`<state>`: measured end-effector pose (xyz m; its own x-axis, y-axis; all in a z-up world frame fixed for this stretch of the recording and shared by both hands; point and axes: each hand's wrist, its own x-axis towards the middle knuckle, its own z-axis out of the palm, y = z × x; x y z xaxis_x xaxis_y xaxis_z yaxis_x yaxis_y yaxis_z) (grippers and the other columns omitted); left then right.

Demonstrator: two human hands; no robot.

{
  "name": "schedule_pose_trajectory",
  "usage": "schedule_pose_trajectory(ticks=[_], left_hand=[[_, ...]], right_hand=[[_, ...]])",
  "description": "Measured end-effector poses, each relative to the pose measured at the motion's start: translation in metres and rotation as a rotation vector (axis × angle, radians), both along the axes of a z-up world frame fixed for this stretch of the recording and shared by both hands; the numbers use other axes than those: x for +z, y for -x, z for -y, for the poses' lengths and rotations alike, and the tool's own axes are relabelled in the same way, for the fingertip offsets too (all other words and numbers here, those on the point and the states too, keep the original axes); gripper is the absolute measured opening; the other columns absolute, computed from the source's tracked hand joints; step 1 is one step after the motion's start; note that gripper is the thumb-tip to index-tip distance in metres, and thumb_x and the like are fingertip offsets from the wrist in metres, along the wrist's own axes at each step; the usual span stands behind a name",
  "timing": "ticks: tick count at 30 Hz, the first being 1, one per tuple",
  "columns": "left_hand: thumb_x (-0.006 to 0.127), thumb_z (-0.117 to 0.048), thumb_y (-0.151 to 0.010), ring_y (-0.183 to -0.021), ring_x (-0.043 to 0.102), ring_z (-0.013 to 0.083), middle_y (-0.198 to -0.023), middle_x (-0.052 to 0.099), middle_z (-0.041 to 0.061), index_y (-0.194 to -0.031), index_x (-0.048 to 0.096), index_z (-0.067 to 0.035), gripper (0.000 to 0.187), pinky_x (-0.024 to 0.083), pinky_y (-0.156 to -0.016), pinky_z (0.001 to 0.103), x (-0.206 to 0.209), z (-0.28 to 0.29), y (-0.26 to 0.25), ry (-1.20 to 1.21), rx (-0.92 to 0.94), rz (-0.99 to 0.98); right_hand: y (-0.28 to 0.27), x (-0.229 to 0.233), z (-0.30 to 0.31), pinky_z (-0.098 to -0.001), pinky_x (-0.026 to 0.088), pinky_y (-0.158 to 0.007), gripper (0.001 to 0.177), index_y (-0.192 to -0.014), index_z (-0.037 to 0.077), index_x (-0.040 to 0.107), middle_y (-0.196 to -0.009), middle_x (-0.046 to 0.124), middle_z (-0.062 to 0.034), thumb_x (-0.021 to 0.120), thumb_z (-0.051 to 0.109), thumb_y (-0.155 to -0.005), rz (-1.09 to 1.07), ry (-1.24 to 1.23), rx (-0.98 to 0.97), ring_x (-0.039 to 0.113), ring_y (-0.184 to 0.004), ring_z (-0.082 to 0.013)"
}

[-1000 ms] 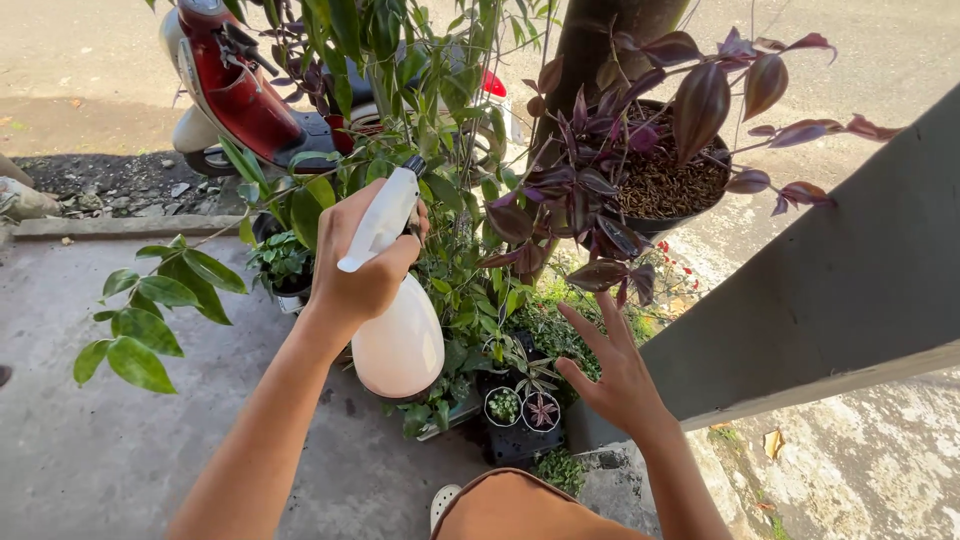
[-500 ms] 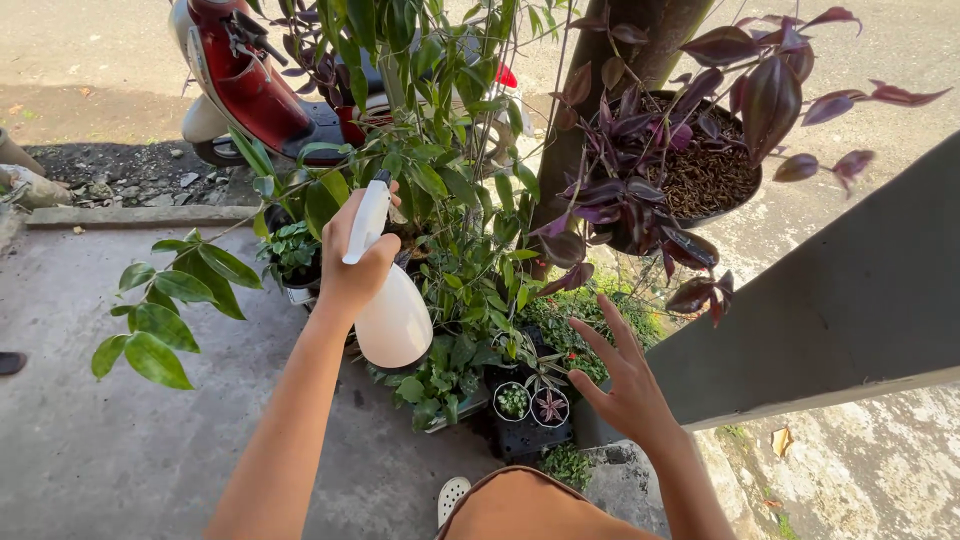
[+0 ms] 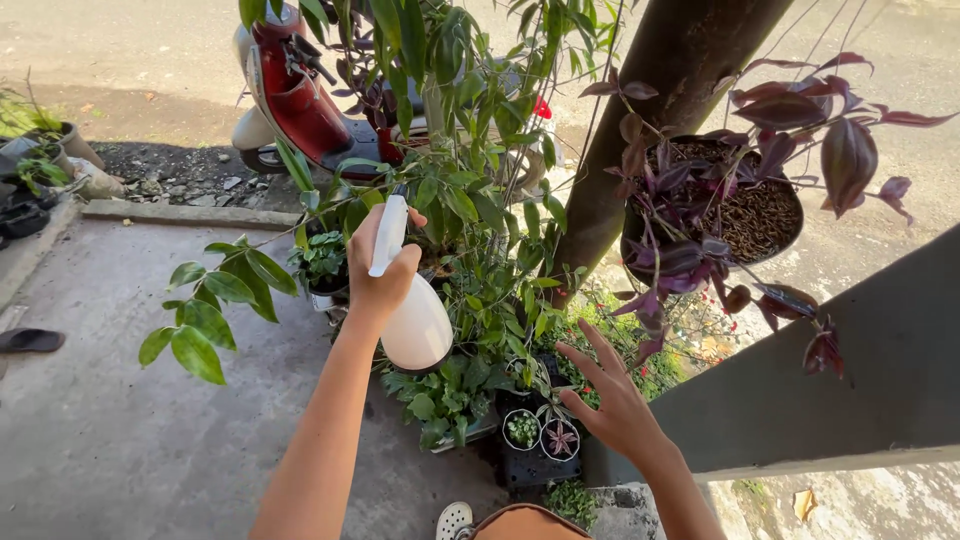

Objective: Watering various potted plants using a spray bottle

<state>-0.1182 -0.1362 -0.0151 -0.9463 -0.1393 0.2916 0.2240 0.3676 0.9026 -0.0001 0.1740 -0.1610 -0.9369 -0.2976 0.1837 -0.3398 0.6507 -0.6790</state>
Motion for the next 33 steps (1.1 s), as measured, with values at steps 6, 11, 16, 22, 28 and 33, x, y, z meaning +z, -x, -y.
schedule_pose_trajectory(ticks=[6,11,16,22,28,33], left_hand=[[0.057,-0.006,-0.069,-0.057,0.053,0.0150,-0.065,0.061,-0.001,-0.073,0.060,-0.013,0.009,0.041,-0.053,0.032,-0.018,0.005,-0.001,-0.004,0.144,0.068],[0.056,-0.008,-0.067,-0.063,0.054,0.0157,-0.082,0.069,-0.003,-0.085,0.065,-0.015,0.022,0.043,-0.061,0.034,-0.019,0.014,0.003,-0.007,0.147,-0.024],[0.054,-0.007,-0.065,-0.050,0.036,0.0158,-0.078,0.063,0.002,-0.101,0.070,-0.015,0.040,0.029,-0.050,0.035,-0.011,0.021,0.034,0.056,0.054,-0.031],[0.054,-0.012,-0.067,-0.053,0.043,0.0164,-0.071,0.059,-0.001,-0.097,0.067,-0.020,0.034,0.033,-0.052,0.033,0.010,0.017,0.071,0.097,-0.044,-0.026],[0.054,-0.018,-0.069,-0.053,0.048,0.0135,-0.082,0.067,0.002,-0.104,0.067,-0.014,0.037,0.039,-0.051,0.032,0.007,0.006,0.098,0.103,-0.216,-0.229],[0.054,0.005,-0.071,-0.048,0.030,0.0087,-0.069,0.053,0.001,-0.103,0.061,-0.006,0.035,0.026,-0.040,0.024,-0.012,-0.010,0.108,0.041,-0.357,-0.331]], right_hand=[[0.004,-0.008,-0.013,-0.0644,0.029,-0.116,0.053,-0.148,0.027,0.053,-0.170,0.023,-0.0034,0.061,0.039,-0.098,0.012,0.035,0.062,0.019,-0.158,-0.0331],[0.014,-0.017,-0.013,-0.0632,0.031,-0.115,0.051,-0.146,0.025,0.056,-0.170,0.025,-0.0030,0.062,0.037,-0.097,0.014,0.032,0.053,0.021,-0.157,-0.0323],[0.022,-0.011,0.000,-0.0624,0.029,-0.116,0.052,-0.148,0.026,0.055,-0.170,0.024,0.0002,0.061,0.035,-0.097,0.057,0.040,-0.014,0.021,-0.158,-0.0298],[0.037,0.000,0.025,-0.0618,0.031,-0.115,0.050,-0.144,0.027,0.058,-0.170,0.026,0.0009,0.059,0.039,-0.096,0.067,0.064,-0.142,0.025,-0.156,-0.0286],[0.074,0.049,0.066,-0.0550,0.040,-0.114,0.079,-0.157,0.014,0.032,-0.162,0.040,-0.0115,0.055,0.051,-0.091,-0.023,0.303,-0.399,0.041,-0.147,-0.0334],[0.094,0.070,0.097,-0.0537,0.040,-0.113,0.075,-0.159,0.017,0.030,-0.166,0.034,-0.0092,0.057,0.040,-0.093,-0.103,0.416,-0.437,0.035,-0.152,-0.0311]])
